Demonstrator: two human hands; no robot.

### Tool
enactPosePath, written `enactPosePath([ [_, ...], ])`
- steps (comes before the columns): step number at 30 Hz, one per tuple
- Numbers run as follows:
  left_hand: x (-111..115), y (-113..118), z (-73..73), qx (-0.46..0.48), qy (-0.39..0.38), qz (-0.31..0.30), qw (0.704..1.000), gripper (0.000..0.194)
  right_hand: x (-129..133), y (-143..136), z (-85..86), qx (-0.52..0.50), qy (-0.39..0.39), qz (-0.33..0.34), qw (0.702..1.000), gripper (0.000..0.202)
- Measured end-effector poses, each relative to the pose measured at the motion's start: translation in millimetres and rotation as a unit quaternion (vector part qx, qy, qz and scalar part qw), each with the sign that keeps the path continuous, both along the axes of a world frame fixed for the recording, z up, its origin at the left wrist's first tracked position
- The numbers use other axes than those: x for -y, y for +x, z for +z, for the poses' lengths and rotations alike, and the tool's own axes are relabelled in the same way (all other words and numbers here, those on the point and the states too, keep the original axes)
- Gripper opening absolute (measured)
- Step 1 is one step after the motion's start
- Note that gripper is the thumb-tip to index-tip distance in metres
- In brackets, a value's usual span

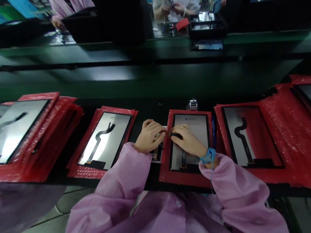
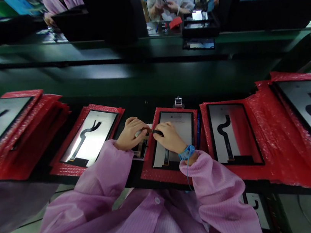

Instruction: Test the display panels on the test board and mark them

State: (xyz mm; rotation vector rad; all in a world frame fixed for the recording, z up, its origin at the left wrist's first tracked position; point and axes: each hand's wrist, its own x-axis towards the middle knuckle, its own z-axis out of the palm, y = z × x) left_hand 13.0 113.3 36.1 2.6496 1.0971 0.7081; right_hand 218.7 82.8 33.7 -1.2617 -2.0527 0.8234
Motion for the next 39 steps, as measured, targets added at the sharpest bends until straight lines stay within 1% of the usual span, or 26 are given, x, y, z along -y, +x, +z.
enactPosePath([
  [3, 2.4, 0.4, -1.0, -0.015, -0.014, -0.023, 1.0, 0.025, 0.9, -1.9, -0.6, 0.002, -0.006, 0.012, 1.0, 0.007],
  [7, 4.0, 4.4, -3.2, -0.018, -0.033, -0.047, 0.998, 0.028, 3.2, -6.7, -2.6, 0.015, -0.012, 0.016, 1.0, 0.014],
  [13, 7.3, 6.4, -6.9, -0.012, -0.05, -0.046, 0.998, 0.028, 5.1, -8.9, -4.6, 0.032, -0.01, 0.003, 0.999, 0.014],
  [18, 7.5, 7.6, -9.7, -0.002, -0.044, -0.038, 0.998, 0.028, 5.1, -8.3, -3.5, 0.036, -0.008, 0.009, 0.999, 0.015],
  [22, 7.0, 7.6, -8.2, 0.005, -0.055, -0.03, 0.998, 0.029, 4.2, -5.3, 0.8, 0.032, -0.008, 0.022, 0.999, 0.018],
  [24, 5.9, 6.6, -7.9, 0.03, -0.066, -0.011, 0.997, 0.03, 1.6, 0.5, 4.3, 0.007, -0.011, 0.045, 0.999, 0.023],
  [26, 4.8, 5.3, -9.0, 0.095, -0.072, 0.037, 0.992, 0.032, -2.9, 10.7, 7.4, -0.041, -0.023, 0.052, 0.998, 0.031],
  [27, 4.8, 5.0, -9.9, 0.144, -0.065, 0.079, 0.984, 0.032, -5.9, 17.4, 8.4, -0.064, -0.028, 0.033, 0.997, 0.034],
  [28, 5.8, 5.1, -10.7, 0.199, -0.049, 0.131, 0.97, 0.032, -9.3, 24.6, 8.8, -0.076, -0.027, -0.006, 0.997, 0.037],
  [29, 8.2, 5.9, -11.2, 0.251, -0.024, 0.185, 0.95, 0.032, -13.0, 32.2, 8.6, -0.07, -0.016, -0.06, 0.996, 0.037],
  [30, 12.4, 7.3, -11.2, 0.294, 0.01, 0.233, 0.927, 0.035, -17.0, 39.5, 7.8, -0.045, 0.004, -0.123, 0.991, 0.035],
  [31, 18.6, 9.6, -10.6, 0.321, 0.047, 0.268, 0.907, 0.041, -21.1, 46.2, 6.4, -0.004, 0.028, -0.185, 0.982, 0.032],
  [32, 27.0, 12.6, -9.6, 0.325, 0.081, 0.279, 0.9, 0.047, -25.3, 51.9, 4.6, 0.046, 0.05, -0.239, 0.969, 0.031],
  [33, 37.3, 16.4, -8.7, 0.305, 0.106, 0.268, 0.908, 0.054, -29.4, 56.3, 2.4, 0.096, 0.067, -0.278, 0.953, 0.033],
  [34, 49.1, 20.8, -8.1, 0.264, 0.118, 0.236, 0.928, 0.061, -33.6, 59.5, 0.0, 0.138, 0.074, -0.304, 0.94, 0.035],
  [35, 61.8, 25.5, -8.4, 0.21, 0.117, 0.192, 0.951, 0.068, -37.5, 61.4, -2.5, 0.17, 0.075, -0.318, 0.93, 0.037],
  [36, 74.5, 30.4, -9.9, 0.149, 0.102, 0.145, 0.973, 0.074, -41.3, 62.2, -4.8, 0.192, 0.073, -0.323, 0.924, 0.036],
  [37, 86.5, 35.0, -12.6, 0.093, 0.08, 0.102, 0.987, 0.077, -44.8, 62.2, -7.0, 0.207, 0.071, -0.322, 0.921, 0.034],
  [38, 97.0, 39.0, -16.4, 0.048, 0.056, 0.07, 0.995, 0.079, -47.8, 61.8, -8.7, 0.218, 0.07, -0.322, 0.919, 0.032],
  [39, 105.5, 42.2, -21.0, 0.017, 0.036, 0.052, 0.998, 0.08, -50.1, 61.1, -9.8, 0.225, 0.07, -0.323, 0.917, 0.031],
])
